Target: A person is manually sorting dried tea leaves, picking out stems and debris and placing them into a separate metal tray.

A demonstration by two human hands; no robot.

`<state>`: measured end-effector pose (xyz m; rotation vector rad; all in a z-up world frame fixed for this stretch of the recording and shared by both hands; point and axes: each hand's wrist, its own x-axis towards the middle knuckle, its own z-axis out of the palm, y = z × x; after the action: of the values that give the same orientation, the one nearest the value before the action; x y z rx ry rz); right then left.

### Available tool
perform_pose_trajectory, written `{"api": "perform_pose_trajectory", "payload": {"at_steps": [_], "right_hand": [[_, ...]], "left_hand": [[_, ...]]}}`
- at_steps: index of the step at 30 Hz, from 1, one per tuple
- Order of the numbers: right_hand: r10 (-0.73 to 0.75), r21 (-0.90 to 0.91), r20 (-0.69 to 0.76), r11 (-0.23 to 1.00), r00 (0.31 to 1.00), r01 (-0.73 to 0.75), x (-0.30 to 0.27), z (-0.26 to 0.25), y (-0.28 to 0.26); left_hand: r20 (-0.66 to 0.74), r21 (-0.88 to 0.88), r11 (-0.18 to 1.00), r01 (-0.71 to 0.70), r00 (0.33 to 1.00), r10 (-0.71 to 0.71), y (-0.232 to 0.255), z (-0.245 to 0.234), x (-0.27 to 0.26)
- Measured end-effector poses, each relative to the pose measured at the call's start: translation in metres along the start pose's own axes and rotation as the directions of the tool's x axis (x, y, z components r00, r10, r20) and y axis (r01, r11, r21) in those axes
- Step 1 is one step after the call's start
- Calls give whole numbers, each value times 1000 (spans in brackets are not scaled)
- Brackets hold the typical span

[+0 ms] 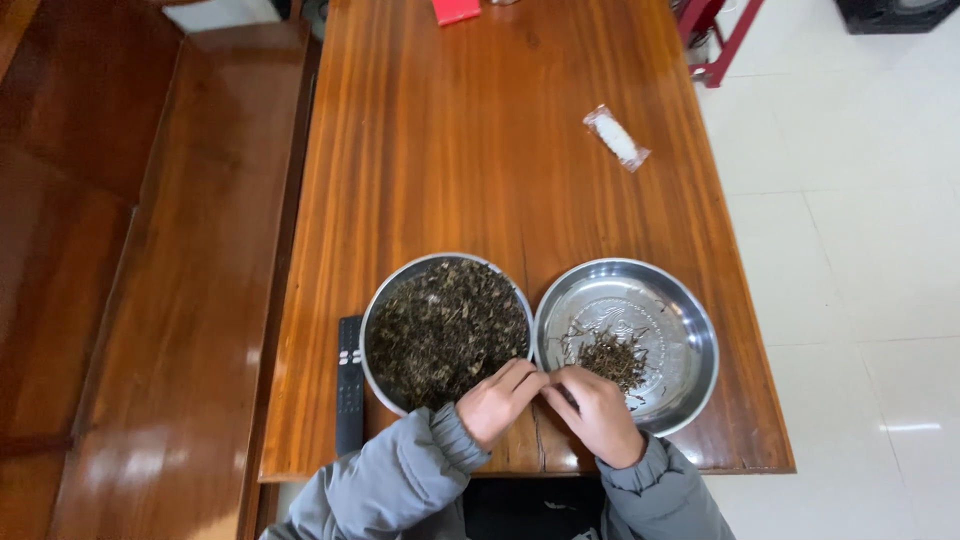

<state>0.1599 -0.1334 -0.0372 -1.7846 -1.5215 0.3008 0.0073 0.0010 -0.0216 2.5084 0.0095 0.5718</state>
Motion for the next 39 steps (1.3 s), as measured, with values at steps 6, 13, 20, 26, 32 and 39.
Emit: {"api": "perform_pose_trajectory", "payload": {"at_steps": [6,13,20,26,32,39], "right_hand": [[-31,20,43,999,999,30,2,-9,-6],[96,-73,-40,992,995,-99,-27,10,56],[212,-270,-221,925,952,-269,-33,-26,72],[215,-364,-291,876,932,-315,-33,-31,71],[108,-329,-230,927,967,-182,-23,-33,68],[130,-279,-174,944,976,-175,-26,-30,69]], "left_hand": [[-58,52,998,-23,998,26,-1,6,-6],[-172,362,932,4,983,63,-42,37,-20],[-102,561,767,311,946,-309,-164,20,-46],[-47,490,747,450,869,-493,-183,4,-37],[-10,460,792,401,894,-447,-211,25,-31],[-20,588,751,301,933,-358,-208,28,-32]]}}
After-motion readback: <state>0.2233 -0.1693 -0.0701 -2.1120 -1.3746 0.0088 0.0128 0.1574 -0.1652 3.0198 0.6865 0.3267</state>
